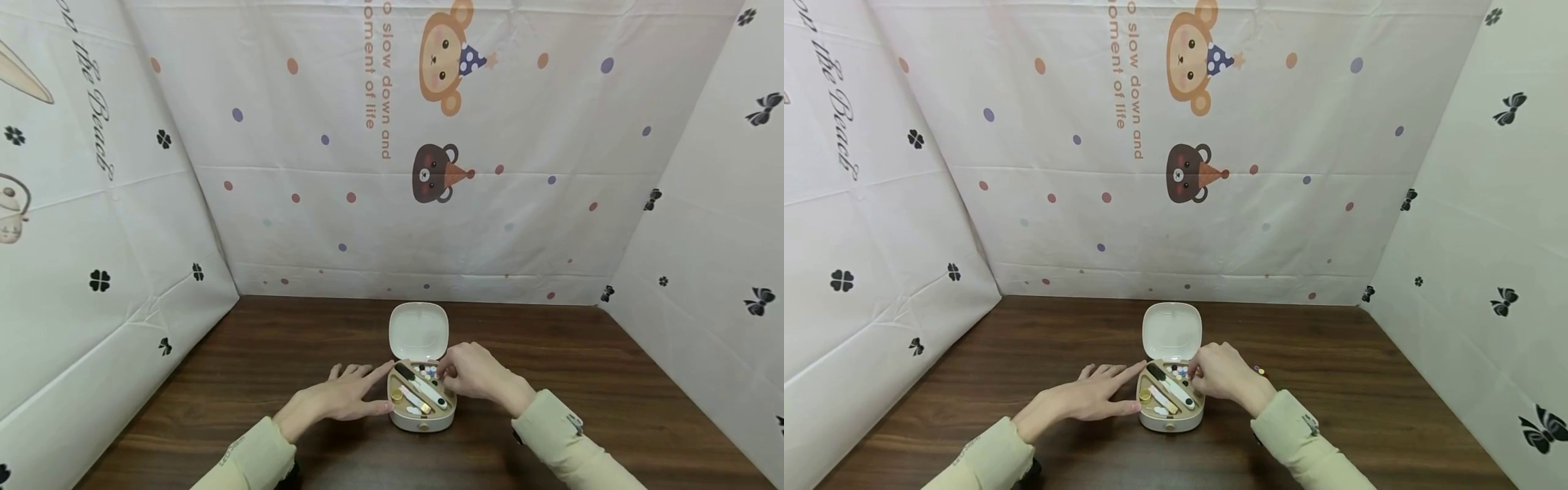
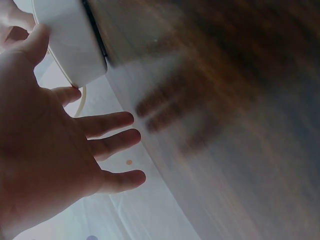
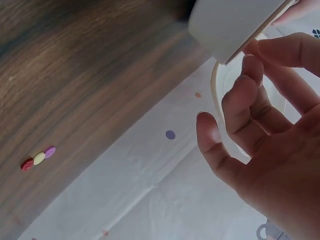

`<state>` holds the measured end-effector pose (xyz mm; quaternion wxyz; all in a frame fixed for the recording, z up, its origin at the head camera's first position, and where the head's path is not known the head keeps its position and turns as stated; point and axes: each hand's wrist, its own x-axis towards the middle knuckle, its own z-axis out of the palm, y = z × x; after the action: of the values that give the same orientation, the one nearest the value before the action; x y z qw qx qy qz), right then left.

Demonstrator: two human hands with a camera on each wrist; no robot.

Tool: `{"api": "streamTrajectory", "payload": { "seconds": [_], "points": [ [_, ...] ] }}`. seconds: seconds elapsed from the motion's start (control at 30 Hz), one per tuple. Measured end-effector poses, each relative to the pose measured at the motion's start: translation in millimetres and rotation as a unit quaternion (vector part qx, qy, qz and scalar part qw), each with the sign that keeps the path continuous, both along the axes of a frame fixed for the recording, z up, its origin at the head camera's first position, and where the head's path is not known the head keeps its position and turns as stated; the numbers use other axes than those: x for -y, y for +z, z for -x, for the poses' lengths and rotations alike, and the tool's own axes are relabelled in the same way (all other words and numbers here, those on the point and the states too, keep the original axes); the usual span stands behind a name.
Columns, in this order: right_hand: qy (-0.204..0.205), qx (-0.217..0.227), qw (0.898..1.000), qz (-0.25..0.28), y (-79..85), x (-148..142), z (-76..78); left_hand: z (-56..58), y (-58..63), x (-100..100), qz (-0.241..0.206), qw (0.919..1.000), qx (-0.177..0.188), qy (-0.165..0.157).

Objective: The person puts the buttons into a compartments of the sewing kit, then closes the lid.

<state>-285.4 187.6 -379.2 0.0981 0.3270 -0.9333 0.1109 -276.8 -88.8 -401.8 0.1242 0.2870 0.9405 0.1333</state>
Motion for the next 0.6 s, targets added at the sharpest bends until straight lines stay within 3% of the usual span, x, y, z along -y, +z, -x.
{"api": "streamTrajectory", "payload": {
  "seconds": [0.33,0.6],
  "points": [
    [-0.001,0.029,0.999,0.033,2.9,-13.1,-1.1,-0.7,1.0,-0.9,0.003,1.0,-0.001,-0.001],
    [-0.085,0.025,0.995,0.045,5.9,-56.0,2.0,0.4,-1.7,-0.4,-0.002,1.0,-0.003,0.0]
  ]
}}
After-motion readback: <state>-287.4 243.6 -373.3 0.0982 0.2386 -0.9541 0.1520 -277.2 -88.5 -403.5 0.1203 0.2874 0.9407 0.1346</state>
